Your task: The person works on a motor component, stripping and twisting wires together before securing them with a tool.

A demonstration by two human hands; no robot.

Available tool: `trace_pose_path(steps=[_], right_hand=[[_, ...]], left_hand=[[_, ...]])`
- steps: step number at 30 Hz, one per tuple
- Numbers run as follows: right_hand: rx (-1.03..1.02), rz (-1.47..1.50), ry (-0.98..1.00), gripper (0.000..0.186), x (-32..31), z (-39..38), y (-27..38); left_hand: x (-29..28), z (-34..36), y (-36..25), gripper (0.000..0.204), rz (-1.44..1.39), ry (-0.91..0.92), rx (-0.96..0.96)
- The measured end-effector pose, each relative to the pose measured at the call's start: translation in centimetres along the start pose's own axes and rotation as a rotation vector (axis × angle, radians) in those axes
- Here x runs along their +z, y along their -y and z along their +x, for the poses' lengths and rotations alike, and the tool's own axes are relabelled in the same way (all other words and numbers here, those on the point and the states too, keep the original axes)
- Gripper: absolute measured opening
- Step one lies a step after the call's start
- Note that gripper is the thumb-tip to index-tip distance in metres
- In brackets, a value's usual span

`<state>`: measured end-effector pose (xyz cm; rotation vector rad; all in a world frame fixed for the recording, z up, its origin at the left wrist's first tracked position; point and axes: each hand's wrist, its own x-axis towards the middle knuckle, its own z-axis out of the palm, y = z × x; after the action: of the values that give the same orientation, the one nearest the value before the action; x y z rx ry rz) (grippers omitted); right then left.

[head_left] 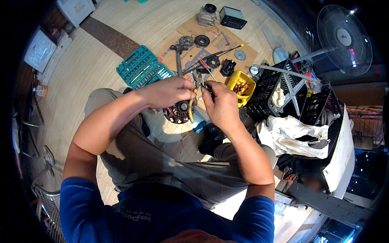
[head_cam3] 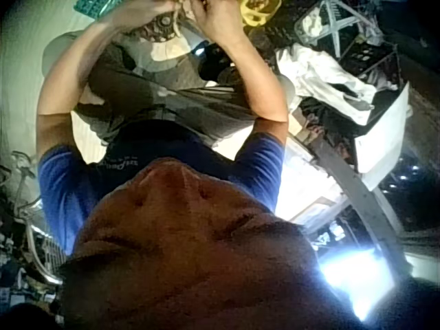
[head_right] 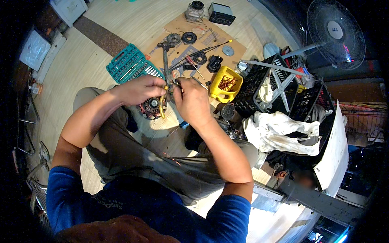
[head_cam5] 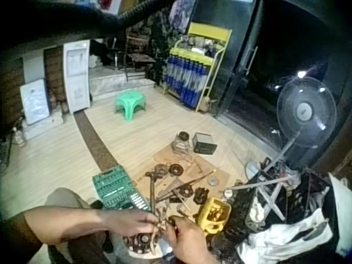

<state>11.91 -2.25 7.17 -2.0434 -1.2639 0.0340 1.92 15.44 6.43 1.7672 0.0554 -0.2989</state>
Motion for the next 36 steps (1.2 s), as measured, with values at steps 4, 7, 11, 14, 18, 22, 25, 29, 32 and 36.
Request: trace_pose_path(steps=[4,7,11,14,18,22,25,29,32,36], right_hand=[[0.054,0.055,-0.047,0.015,0.0,-0.1,0.1],[0.123,0.111,-0.073,0.014,0.0,-0.2,0.3],[0.147,0.172,-0.088,0.014,0.5,-0.4,0.9],[0.124,0.169,-0.107,0.014,0.5,-0.2,0.7],[0.242,0.293,-0.091,0.016,0.5,-0.2,0.9],[0.359,0.486,-0.096,0.02,1.8,-0.7,-0.1],[0.416,0.543,-0.121,0.023,2.9,-1.2,-1.0],[0.473,0.7,-0.071,0.024,2.9,-1.1,-1.0],[0.568,0.929,0.015,0.026,1.8,-0.5,-0.4],[0.58,1.143,0.118,0.029,0.5,-0.1,-1.2]], left_hand=[[0.2,-0.2,-0.8,0.028,0.031,-0.061,-0.004],[0.3,-0.2,-0.6,0.029,0.041,-0.092,0.018],[1.2,0.3,0.5,0.029,0.062,-0.143,0.04],[1.1,0.7,0.5,0.028,0.053,-0.127,0.03],[0.7,0.4,-0.3,0.026,0.088,-0.134,0.043],[0.6,0.5,-0.4,0.021,0.16,-0.124,0.023],[0.6,0.6,-0.5,0.024,0.166,-0.148,0.041],[0.3,0.7,-0.1,0.026,0.226,-0.15,0.06],[-0.3,0.3,0.5,0.026,0.265,-0.152,0.093],[-0.7,-0.1,-0.6,0.026,0.261,-0.146,0.105]])
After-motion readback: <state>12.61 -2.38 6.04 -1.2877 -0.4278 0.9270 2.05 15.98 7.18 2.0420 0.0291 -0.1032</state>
